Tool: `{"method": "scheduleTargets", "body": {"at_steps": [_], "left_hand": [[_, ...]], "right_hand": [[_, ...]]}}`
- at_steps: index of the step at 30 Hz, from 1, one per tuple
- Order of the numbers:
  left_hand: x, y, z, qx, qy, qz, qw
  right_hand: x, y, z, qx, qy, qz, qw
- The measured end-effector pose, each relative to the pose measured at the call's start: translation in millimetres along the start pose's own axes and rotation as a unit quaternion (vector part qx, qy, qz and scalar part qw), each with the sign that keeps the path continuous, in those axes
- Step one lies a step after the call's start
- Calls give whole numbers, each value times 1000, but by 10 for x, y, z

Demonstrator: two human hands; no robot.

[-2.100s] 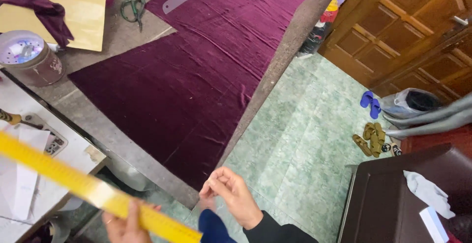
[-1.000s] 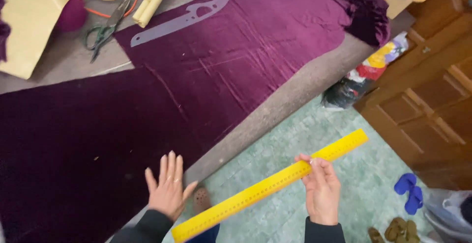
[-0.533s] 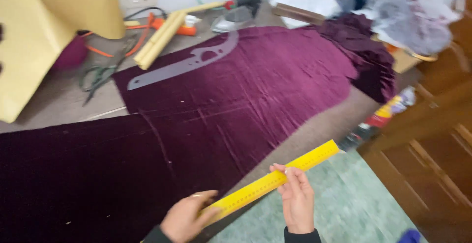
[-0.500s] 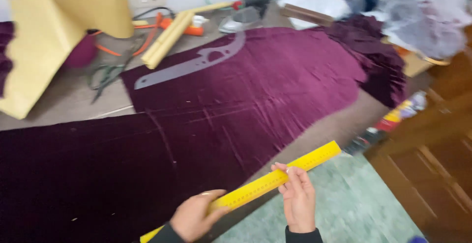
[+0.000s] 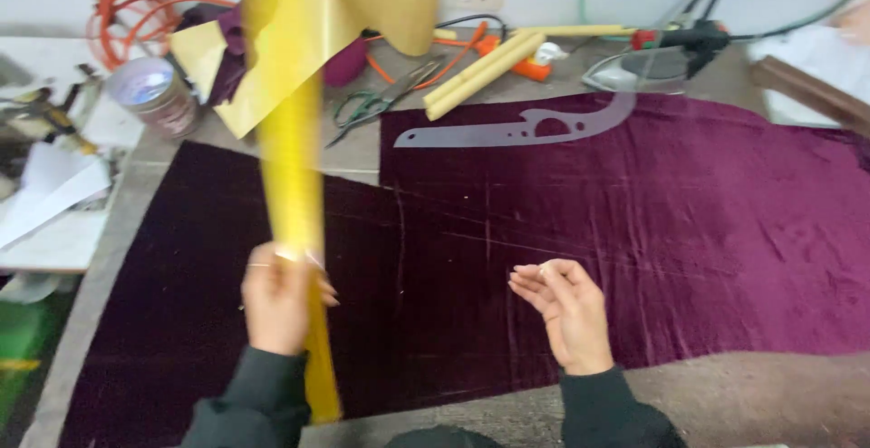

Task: The person cuts a piece of dark purple fabric using large shears. They then handle a small white object, possibly chalk, and use a yellow ruler to measure and mark lines on the fabric with the white object.

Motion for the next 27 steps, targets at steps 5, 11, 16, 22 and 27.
{"method": "scheduleTargets", "body": {"at_steps": [5, 11, 16, 22, 27], "left_hand": [[-20, 1227, -177, 284, -44, 205, 935], [-158, 1828, 391, 447, 16, 109, 888], [-703, 1539, 582, 378, 0, 151, 913], [-625, 405, 1013, 252, 10, 65, 966], [-520, -282, 1262, 180, 35, 50, 982]], "right_hand": [[85, 202, -334, -42, -18, 24, 999], [29, 242, -451, -39, -75, 155, 984], [289, 45, -339, -145, -131, 187, 963], [657, -118, 70, -311, -192, 160, 917], [769, 199, 184, -327, -230, 146, 905]]}}
Point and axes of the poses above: each hand's wrist, its own z-axis away from the middle knuckle, its own y-axis out of the back of the hand, x = y × z, the point moved 10 cm from there along -z, towards the middle knuckle, and after that the axes turned 14 degrees about x, right-handed, at the moved point
